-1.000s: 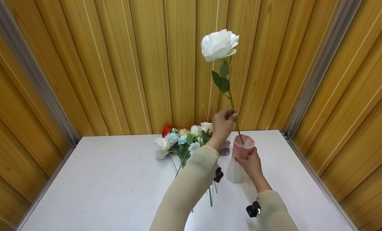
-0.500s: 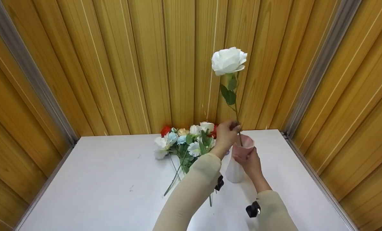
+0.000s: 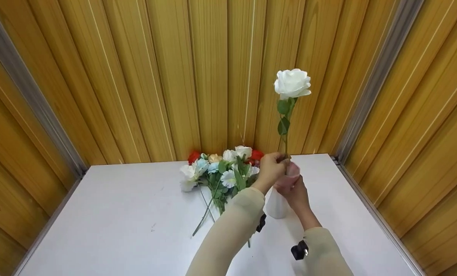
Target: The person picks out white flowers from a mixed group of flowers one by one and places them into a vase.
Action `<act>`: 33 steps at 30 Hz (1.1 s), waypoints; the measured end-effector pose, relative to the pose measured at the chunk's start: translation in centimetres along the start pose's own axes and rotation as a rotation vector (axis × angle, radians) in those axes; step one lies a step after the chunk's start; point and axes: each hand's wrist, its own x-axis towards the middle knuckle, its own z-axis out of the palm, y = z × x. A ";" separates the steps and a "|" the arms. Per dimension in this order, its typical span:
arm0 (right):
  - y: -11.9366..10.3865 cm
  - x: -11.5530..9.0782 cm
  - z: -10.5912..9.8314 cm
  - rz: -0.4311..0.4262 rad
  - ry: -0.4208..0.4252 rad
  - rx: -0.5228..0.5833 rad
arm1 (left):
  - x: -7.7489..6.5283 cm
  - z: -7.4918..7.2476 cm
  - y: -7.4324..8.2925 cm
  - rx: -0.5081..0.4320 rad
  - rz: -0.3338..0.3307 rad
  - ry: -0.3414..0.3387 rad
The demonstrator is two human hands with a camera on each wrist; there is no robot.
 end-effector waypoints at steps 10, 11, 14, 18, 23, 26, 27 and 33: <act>-0.3 0.3 0.0 0.024 -0.009 -0.031 | -0.2 0.1 -0.5 0.026 -0.032 -0.054; -0.4 0.3 0.0 0.027 -0.011 -0.032 | -0.2 0.1 -0.5 0.040 -0.026 -0.058; -0.4 0.4 0.1 0.030 -0.010 -0.034 | -0.2 0.1 -0.5 0.074 -0.006 -0.070; -0.4 0.5 0.0 0.048 -0.015 -0.048 | -0.2 0.1 -0.5 0.106 0.017 -0.088; -0.4 0.4 0.0 0.057 -0.036 -0.058 | -0.2 0.1 -0.6 0.121 0.021 -0.112; -0.3 0.4 0.0 0.042 -0.036 -0.059 | -0.2 0.2 -0.7 0.163 0.040 -0.122; -0.3 0.3 0.0 0.036 -0.035 -0.058 | -0.3 0.3 -0.7 0.186 0.050 -0.125; -0.3 0.2 -0.1 0.027 -0.035 -0.060 | -0.4 0.8 -0.6 0.264 0.041 -0.158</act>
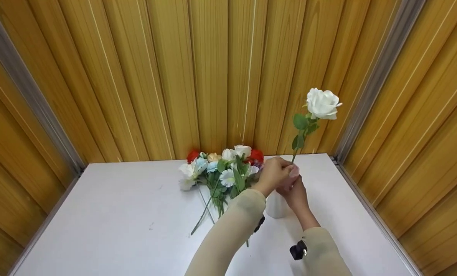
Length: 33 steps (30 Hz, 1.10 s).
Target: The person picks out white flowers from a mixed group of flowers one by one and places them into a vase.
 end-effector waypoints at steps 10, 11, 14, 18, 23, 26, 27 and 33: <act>0.0 0.0 -0.1 -0.011 0.005 0.010 | 0.1 -0.3 0.2 0.006 -0.005 -0.027; 0.1 0.0 -0.2 -0.018 0.008 0.006 | 0.1 -0.3 0.2 0.010 -0.002 -0.024; 0.1 -0.1 -0.2 -0.025 0.008 -0.007 | 0.1 -0.3 0.2 0.025 -0.001 -0.024; 0.1 -0.1 -0.1 -0.014 0.013 -0.008 | 0.1 -0.2 0.2 0.026 -0.005 -0.029; -0.1 0.0 -0.1 0.015 0.012 -0.006 | 0.1 -0.1 0.0 0.043 0.005 -0.020; -0.1 0.0 -0.1 0.034 0.000 -0.012 | 0.1 0.0 -0.1 0.078 0.022 -0.014; -0.1 0.1 -0.1 0.039 -0.002 -0.015 | 0.2 0.0 -0.2 0.087 0.027 -0.015; -0.1 0.1 -0.1 0.041 -0.010 -0.022 | 0.3 0.1 -0.3 0.122 0.040 -0.030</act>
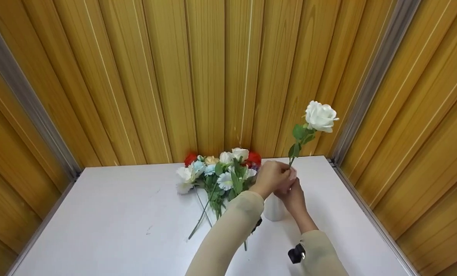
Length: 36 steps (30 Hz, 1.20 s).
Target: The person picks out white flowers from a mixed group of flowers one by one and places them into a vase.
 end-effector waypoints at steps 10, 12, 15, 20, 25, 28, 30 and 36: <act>-0.1 0.0 0.0 -0.013 -0.018 0.005 | 0.3 -0.3 0.6 0.155 0.008 -0.060; -0.2 -0.1 0.0 -0.020 -0.011 0.005 | 0.4 -0.3 0.7 0.185 0.006 -0.074; -0.2 -0.1 0.1 -0.047 0.008 0.010 | 0.5 -0.3 0.9 0.242 0.007 -0.093; -0.1 -0.2 0.2 -0.110 0.041 0.049 | 0.6 -0.3 1.5 0.346 -0.008 -0.131; 0.0 -0.2 0.3 -0.157 0.064 0.056 | 0.8 -0.3 2.0 0.417 -0.025 -0.173; 0.0 -0.2 0.4 -0.103 0.028 0.189 | 0.9 -0.2 2.2 0.418 -0.034 -0.200; 0.0 -0.1 0.4 -0.059 0.012 0.248 | 0.9 -0.2 2.2 0.405 -0.041 -0.209; 0.1 -0.2 0.3 -0.068 0.035 0.103 | 0.9 0.0 2.2 0.331 -0.072 -0.177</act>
